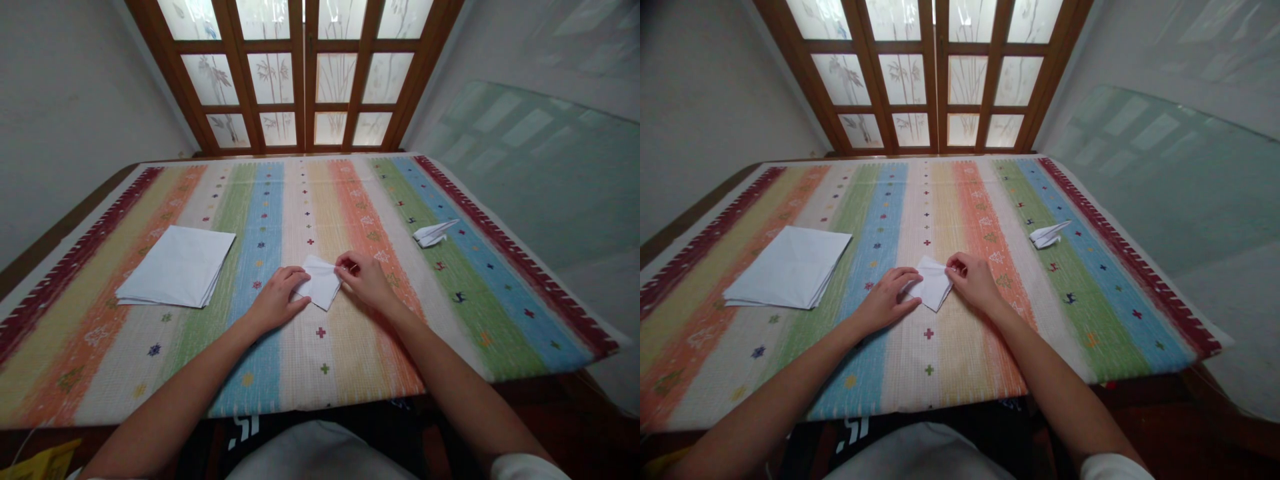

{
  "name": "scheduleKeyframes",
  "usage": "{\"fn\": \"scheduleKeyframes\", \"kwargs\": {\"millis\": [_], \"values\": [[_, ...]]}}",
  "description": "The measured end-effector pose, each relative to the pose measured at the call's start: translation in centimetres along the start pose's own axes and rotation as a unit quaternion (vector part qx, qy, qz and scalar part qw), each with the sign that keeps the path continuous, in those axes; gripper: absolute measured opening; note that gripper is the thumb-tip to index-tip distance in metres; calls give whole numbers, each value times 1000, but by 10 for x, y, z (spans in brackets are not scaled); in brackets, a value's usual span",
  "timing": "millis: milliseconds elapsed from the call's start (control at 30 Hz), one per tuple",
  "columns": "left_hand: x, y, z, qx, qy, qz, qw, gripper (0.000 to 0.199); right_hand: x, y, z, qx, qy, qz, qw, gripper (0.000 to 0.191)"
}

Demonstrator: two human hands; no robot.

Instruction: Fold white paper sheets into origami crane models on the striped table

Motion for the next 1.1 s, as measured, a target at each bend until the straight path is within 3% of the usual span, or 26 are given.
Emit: {"fn": "scheduleKeyframes", "kwargs": {"millis": [67,200,367,433,633,733,867,967,1100], "values": [[0,0,-1,1,-7,8,1000,39,3,0,4,33,64,-27,997,8],[-2,1,-3,-4,-30,25,999,53,15,-1,13,126,203,-104,966,42],[-3,1,-3,-11,-49,24,998,72,26,-6,16,173,267,-164,934,70],[-2,1,-3,-9,-50,22,998,76,30,-7,15,175,280,-172,928,68],[0,0,-3,-3,-42,27,999,77,37,-7,14,186,337,-190,903,33],[0,0,-4,-1,-35,31,999,77,38,-9,11,172,312,-206,911,35],[-1,0,-5,5,-28,41,999,76,43,-16,-2,110,250,-272,923,42],[-1,0,-5,8,-32,41,999,76,45,-19,-9,70,244,-283,925,44],[-1,1,-3,6,-41,34,999,73,49,-19,-7,71,221,-296,927,33]]}}
Point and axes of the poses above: each hand's wrist, its own y-axis towards the middle knuckle, its own x-axis out of the palm, z = x × y, the point moved 5 cm from there along y, towards the middle knuckle, and after that the axes turned 12 degrees about x, right-handed, at the moved point
